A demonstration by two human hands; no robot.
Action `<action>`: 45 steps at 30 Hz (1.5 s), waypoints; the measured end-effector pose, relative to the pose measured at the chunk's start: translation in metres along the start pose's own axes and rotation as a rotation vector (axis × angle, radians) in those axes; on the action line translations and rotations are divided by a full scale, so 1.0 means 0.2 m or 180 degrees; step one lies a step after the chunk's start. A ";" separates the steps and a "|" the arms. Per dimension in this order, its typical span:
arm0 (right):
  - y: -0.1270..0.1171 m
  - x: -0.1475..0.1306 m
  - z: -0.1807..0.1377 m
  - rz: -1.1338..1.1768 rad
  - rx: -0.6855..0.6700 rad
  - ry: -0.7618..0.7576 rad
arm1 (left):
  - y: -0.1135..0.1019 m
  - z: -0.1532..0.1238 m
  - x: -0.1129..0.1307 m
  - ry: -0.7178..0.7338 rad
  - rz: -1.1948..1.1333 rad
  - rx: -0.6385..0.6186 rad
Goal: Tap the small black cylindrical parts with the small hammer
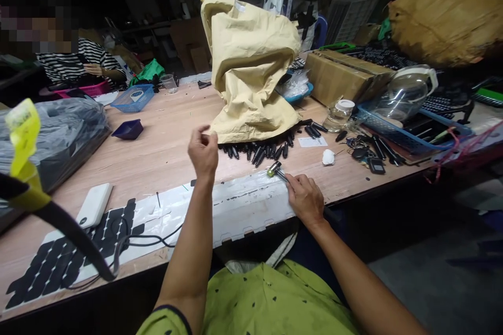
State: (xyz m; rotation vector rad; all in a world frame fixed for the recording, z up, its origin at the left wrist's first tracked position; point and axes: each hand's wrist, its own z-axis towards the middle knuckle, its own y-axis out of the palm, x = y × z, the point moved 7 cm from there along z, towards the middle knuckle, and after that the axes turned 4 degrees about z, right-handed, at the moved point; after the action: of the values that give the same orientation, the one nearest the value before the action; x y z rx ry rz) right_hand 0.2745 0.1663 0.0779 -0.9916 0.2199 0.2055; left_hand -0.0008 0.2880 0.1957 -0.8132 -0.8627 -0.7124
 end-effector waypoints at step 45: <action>-0.07 -0.25 -0.02 0.2108 -0.0388 -0.0074 | 0.29 -0.59 -0.31 0.0380 0.1571 -0.2156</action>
State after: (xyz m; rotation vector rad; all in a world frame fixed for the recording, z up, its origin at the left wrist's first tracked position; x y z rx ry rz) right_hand 0.2303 0.1526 0.1014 -1.0096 0.5166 0.8417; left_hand 0.0609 0.2317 0.0770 -1.5064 -0.2700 -0.6002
